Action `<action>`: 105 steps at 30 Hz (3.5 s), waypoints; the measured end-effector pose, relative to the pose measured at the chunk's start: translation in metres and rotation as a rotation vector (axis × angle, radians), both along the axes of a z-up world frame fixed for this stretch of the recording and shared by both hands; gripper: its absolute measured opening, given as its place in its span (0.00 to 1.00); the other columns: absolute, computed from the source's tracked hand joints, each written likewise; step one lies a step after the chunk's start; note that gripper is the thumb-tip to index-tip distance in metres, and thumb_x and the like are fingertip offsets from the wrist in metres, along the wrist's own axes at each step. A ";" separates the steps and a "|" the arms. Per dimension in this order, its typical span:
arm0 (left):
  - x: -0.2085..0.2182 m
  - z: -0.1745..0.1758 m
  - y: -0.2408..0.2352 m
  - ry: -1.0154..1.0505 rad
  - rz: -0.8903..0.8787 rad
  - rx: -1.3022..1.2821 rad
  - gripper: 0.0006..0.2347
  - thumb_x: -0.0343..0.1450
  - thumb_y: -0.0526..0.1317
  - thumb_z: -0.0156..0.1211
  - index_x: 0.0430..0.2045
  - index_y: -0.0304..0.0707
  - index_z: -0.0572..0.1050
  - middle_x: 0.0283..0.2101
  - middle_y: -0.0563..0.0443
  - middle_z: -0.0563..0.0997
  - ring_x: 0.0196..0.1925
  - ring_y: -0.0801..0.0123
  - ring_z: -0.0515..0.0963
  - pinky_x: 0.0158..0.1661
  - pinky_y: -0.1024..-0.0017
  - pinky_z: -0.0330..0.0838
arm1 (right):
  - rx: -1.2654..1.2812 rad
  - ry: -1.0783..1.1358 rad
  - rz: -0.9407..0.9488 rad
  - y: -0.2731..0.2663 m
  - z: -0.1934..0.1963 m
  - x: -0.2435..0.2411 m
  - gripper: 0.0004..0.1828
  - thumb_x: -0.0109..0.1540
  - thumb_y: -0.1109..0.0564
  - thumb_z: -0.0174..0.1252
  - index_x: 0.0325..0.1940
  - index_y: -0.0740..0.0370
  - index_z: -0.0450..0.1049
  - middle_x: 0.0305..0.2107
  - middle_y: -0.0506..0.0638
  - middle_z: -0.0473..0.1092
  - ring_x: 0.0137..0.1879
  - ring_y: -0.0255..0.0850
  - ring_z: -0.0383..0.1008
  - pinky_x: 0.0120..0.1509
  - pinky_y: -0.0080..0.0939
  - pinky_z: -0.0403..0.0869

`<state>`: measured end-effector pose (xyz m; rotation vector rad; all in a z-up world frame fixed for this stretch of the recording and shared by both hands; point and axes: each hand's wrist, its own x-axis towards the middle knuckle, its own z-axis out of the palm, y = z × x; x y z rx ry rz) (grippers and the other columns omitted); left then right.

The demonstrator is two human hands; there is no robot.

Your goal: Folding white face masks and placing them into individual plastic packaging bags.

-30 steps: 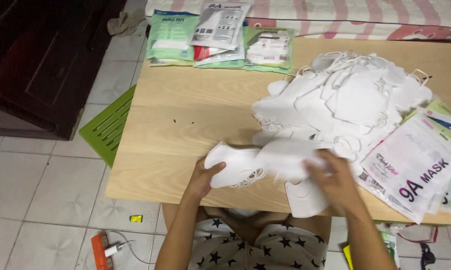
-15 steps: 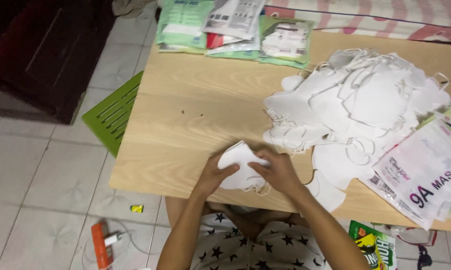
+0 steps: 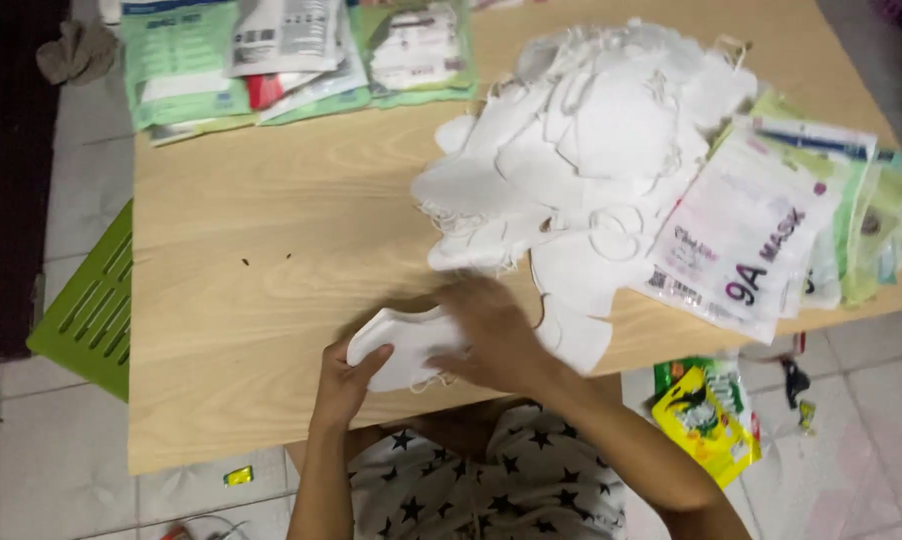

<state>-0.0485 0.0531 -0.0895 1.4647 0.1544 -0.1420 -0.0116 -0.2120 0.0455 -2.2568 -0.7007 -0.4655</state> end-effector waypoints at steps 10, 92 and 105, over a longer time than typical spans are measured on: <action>0.004 0.111 -0.053 -0.446 -0.098 0.401 0.18 0.60 0.26 0.72 0.44 0.29 0.80 0.47 0.44 0.86 0.43 0.66 0.86 0.44 0.76 0.79 | -0.237 -0.210 0.061 0.014 0.004 0.004 0.16 0.59 0.56 0.61 0.48 0.67 0.72 0.40 0.57 0.72 0.46 0.48 0.69 0.62 0.48 0.67; 0.004 0.101 -0.032 -0.257 -0.068 -0.071 0.15 0.67 0.32 0.70 0.48 0.28 0.80 0.49 0.35 0.83 0.53 0.57 0.77 0.57 0.52 0.71 | 0.198 1.059 -0.050 -0.066 0.013 0.016 0.24 0.68 0.46 0.50 0.50 0.69 0.80 0.41 0.66 0.78 0.47 0.54 0.76 0.55 0.62 0.75; 0.007 0.081 -0.032 -0.253 -0.160 -0.015 0.26 0.68 0.33 0.71 0.62 0.33 0.70 0.60 0.35 0.76 0.64 0.50 0.73 0.66 0.47 0.62 | -0.034 0.348 0.111 -0.041 0.024 0.017 0.01 0.63 0.64 0.65 0.37 0.62 0.79 0.20 0.53 0.74 0.25 0.48 0.75 0.34 0.42 0.73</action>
